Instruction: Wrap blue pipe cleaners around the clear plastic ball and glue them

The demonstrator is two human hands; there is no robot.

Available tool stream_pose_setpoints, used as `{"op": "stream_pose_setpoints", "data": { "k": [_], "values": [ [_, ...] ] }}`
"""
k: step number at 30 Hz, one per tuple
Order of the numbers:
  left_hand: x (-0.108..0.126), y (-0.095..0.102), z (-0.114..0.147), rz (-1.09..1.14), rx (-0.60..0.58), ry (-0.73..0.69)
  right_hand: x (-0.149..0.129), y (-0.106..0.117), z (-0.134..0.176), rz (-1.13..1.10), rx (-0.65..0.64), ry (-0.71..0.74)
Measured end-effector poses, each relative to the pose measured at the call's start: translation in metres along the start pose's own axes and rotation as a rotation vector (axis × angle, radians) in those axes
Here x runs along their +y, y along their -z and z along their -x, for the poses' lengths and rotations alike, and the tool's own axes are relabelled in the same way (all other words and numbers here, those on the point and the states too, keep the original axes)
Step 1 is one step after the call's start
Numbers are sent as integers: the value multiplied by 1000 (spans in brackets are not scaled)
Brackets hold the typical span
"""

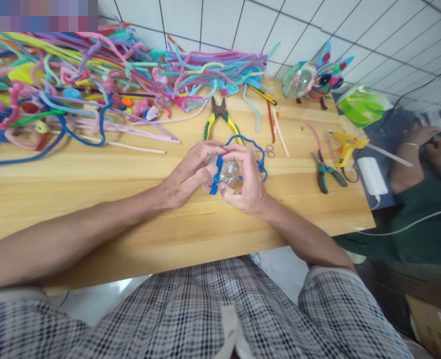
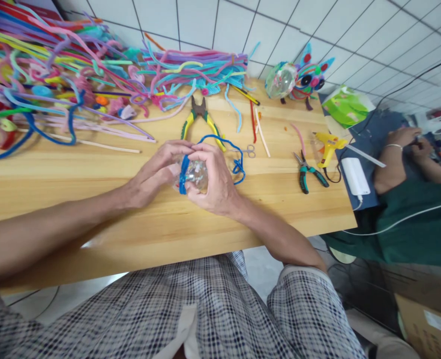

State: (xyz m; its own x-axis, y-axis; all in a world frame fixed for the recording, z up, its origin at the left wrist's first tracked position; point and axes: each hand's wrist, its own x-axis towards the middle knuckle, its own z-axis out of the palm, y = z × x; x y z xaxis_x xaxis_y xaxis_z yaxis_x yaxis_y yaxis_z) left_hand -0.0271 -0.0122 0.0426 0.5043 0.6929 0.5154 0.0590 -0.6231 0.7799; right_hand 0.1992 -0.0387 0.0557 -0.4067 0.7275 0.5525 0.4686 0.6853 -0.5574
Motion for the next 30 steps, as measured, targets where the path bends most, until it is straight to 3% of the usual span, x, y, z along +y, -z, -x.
{"op": "stream_pose_setpoints", "data": {
  "k": [8,13,18,30],
  "values": [
    [-1,-4,6,-69,63,57,0,1,2,-93,-21,-62],
    [7,-6,9,-166,81,-9,2,4,-1,-385,40,-328],
    [4,-10,9,-199,54,-113,5,3,-5,-738,-49,-556],
    [2,-14,10,-233,6,-129,3,2,-14,-896,112,-693]
  ]
}}
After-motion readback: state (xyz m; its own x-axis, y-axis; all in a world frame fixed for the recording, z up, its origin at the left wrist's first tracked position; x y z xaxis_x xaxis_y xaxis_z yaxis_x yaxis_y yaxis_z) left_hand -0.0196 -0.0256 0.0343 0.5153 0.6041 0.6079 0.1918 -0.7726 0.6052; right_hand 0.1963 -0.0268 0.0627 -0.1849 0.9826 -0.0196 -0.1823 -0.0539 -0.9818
